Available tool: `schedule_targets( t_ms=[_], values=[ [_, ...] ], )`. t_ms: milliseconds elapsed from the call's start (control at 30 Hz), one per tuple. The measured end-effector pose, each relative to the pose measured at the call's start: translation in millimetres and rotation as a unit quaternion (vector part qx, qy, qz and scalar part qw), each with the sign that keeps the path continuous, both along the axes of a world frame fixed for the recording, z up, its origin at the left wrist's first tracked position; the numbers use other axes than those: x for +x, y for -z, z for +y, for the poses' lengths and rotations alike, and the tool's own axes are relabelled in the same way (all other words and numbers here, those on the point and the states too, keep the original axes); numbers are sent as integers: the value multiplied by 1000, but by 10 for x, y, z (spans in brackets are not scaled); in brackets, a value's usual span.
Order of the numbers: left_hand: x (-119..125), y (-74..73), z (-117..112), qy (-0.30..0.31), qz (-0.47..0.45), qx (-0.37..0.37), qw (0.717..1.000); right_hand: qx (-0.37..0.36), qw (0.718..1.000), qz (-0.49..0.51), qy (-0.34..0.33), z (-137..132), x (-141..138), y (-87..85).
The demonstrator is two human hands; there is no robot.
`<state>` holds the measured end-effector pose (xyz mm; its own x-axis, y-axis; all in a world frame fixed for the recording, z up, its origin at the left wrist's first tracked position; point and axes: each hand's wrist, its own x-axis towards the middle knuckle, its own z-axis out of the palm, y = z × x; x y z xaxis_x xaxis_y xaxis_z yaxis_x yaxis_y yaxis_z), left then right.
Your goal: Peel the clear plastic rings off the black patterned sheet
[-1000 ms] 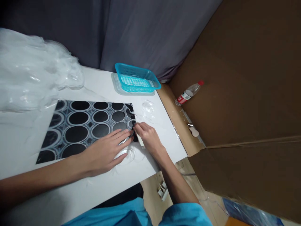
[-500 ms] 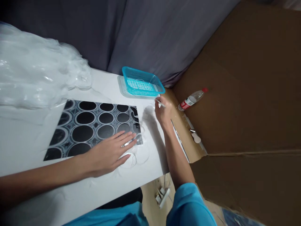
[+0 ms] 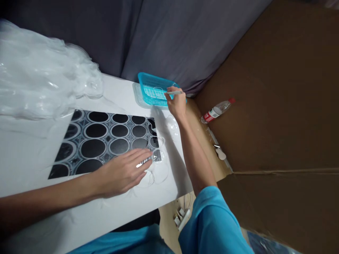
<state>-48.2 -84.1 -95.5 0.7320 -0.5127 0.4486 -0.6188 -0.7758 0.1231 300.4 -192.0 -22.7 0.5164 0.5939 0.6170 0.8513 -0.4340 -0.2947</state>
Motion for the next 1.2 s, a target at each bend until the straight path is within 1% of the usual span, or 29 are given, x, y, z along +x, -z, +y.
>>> schedule_targets(
  t_ms=[33,100,167,200,233,300,400,433,467,500,567,633,733,833,1033,1133,1200],
  values=[
    [-5,-4,-3,15,-23,12,1000,14,1000,10,1,-9,-118,46],
    [-18,0,-17,49,-72,35,996,46,998,35,-16,-82,-449,110],
    [-41,13,-45,74,-103,45,991,47,992,100,-52,-223,-851,132],
    [-59,18,-65,76,-109,45,990,47,986,145,-66,-312,-1056,132],
    [-83,20,-89,74,-107,41,991,49,977,192,-82,-408,-1257,127],
    [-153,12,-147,66,-89,32,993,30,951,287,-113,-599,-1627,119],
    [-303,-21,-251,64,-36,12,997,3,893,416,-171,-828,-2081,153],
    [-356,-30,-284,61,-16,9,998,-10,881,437,-178,-881,-2203,181],
    [-405,-36,-314,55,2,9,998,-22,877,445,-179,-923,-2309,216],
    [-448,-35,-340,46,17,12,999,-30,879,443,-174,-955,-2398,256],
    [-511,-14,-376,29,32,26,999,-29,894,421,-152,-994,-2526,337],
    [-541,23,-392,21,27,40,999,-13,908,396,-139,-1010,-2593,403],
    [-542,68,-390,23,19,52,998,-9,919,359,-160,-1020,-2620,447],
    [-528,65,-380,25,18,57,998,-17,923,339,-183,-1036,-2622,447],
    [-555,52,-392,17,14,62,998,-36,922,342,-179,-1072,-2629,420],
    [-570,76,-407,16,3,59,998,-62,924,329,-185,-1070,-2610,389],
    [-569,81,-411,18,3,55,998,-90,927,303,-200,-1067,-2598,365]
  ],
)
